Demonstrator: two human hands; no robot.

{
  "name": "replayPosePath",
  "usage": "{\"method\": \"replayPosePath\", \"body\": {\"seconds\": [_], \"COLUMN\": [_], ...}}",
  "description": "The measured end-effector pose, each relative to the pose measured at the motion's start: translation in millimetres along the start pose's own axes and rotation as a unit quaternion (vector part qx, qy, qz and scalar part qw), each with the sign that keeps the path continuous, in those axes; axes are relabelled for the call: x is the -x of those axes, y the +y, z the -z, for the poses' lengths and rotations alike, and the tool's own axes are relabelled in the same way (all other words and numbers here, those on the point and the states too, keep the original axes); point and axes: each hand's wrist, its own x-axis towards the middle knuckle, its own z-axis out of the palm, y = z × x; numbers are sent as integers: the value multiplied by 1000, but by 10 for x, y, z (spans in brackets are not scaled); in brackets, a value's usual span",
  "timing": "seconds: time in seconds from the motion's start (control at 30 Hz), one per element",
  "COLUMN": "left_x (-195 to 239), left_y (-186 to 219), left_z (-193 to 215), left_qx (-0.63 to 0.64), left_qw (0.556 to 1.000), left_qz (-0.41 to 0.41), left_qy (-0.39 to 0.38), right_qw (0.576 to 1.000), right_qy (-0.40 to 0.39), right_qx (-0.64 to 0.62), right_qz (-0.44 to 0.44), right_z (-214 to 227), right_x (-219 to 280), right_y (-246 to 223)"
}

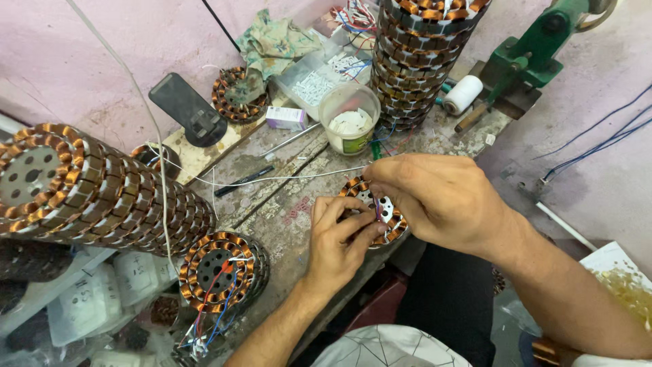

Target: The person connects wires to an electric motor stator by hand and using scissors. They strip insulation from the wire ends, twist them onto the stator's copper coils, and tuck the completed connections into the stator slots.

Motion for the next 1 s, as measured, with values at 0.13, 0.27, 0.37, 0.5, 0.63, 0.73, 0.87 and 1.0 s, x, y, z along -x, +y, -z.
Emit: {"method": "replayPosePath", "body": {"seconds": [0.13,0.27,0.37,0.5,0.63,0.73,0.87,1.0], "left_x": [45,70,82,84,68,57,80,101], "left_y": [-49,-99,-109,-131,-120,-94,-57,-92], "left_z": [-97,-96,-68,-65,-57,-26,-63,-132], "left_qx": [-34,-10,14,23,30,46,35,4], "left_qw": [998,997,997,998,998,997,997,997], "left_qz": [-39,-36,-40,-34,-10,-12,8,14], "left_qy": [42,63,64,51,60,58,68,74], "right_qw": [998,997,963,940,990,996,996,996], "right_qy": [-27,-9,2,23,-25,-42,-38,-4], "right_qx": [43,29,-118,-182,-35,37,40,53], "right_qz": [40,-71,-242,-288,-138,-73,-67,-73], "right_z": [-10,-62,-110,-145,-108,-102,-123,-136], "right_x": [-36,-41,-66,-95,-118,-129,-127,-104], "right_y": [-54,-127,-146,-184,-254,-274,-265,-259]}}
